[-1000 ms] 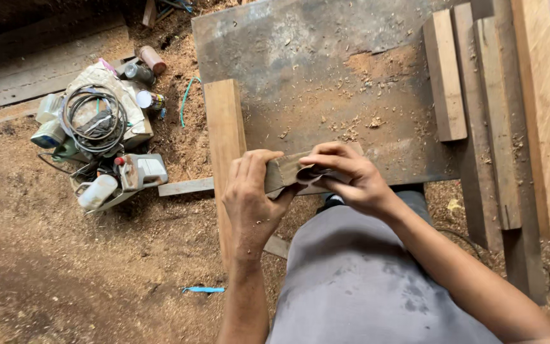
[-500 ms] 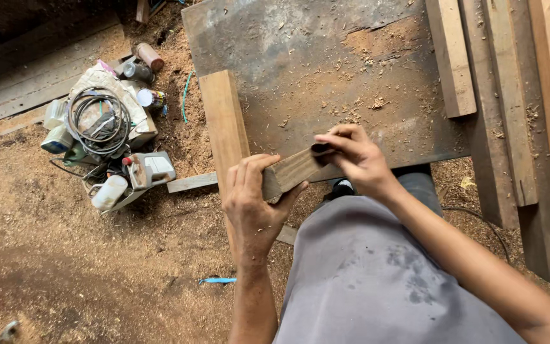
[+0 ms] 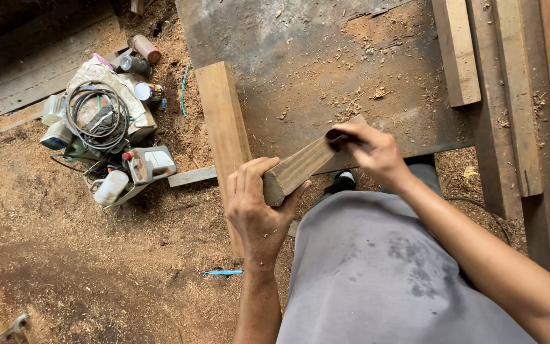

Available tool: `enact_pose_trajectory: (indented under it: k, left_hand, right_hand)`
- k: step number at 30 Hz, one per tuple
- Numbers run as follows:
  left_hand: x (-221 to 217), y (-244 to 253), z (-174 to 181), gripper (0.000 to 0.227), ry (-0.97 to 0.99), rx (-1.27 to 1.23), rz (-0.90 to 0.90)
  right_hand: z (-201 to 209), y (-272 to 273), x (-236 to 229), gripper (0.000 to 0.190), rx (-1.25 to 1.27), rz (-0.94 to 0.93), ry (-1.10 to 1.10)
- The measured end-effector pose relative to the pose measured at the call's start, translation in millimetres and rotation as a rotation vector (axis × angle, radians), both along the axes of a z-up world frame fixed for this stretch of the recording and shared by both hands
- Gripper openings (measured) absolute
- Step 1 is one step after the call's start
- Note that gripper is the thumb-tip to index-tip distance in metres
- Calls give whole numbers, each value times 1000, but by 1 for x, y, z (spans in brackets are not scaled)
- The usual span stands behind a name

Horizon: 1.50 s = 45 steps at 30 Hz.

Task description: The person holds a small rectangular wooden block and smooths its surfaces using a piece of sandpaper. They rotate the block to sand different sides and edges, occasionally pausing to inspect the surface texture. The task is performed manually in a workshop setting.

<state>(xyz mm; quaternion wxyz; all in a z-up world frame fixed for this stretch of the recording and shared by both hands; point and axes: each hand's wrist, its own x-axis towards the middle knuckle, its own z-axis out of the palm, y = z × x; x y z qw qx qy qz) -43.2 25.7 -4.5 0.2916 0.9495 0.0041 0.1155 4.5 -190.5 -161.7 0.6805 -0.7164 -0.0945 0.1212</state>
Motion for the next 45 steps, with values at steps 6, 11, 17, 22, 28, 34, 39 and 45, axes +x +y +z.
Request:
enact_pose_trajectory:
  k: [6,11,17,22,28,34,39,45]
  left_hand:
    - [3,-7,-1,59,9,8,15]
    - [3,-10,-5,59,-1,-12,40]
    - [1,-15,-1,51,39,-12,63]
    - [4,-11,-2,55,12,-26,68]
    - [3,-12,-5,56,31,-15,99]
    - [4,-13,4,60,44,-9,38]
    - [9,-21,5,58,31,-33,18]
    - [12,-25,11,56,61,-25,21]
  right_hand:
    - [34,12,-13,41,-21,36,-195]
    - [6,3,18,40,-97,-46,49]
    - [83,14,-10,51,96,239,-104]
    - [39,11,23,39,-179,22,4]
    - [60,14,-9,53,128,180,85]
    - [12,4,9,39,138,73,290]
    - [-9,-12,24,38,-136,53,161]
    - [61,0,0,39,129,242,49]
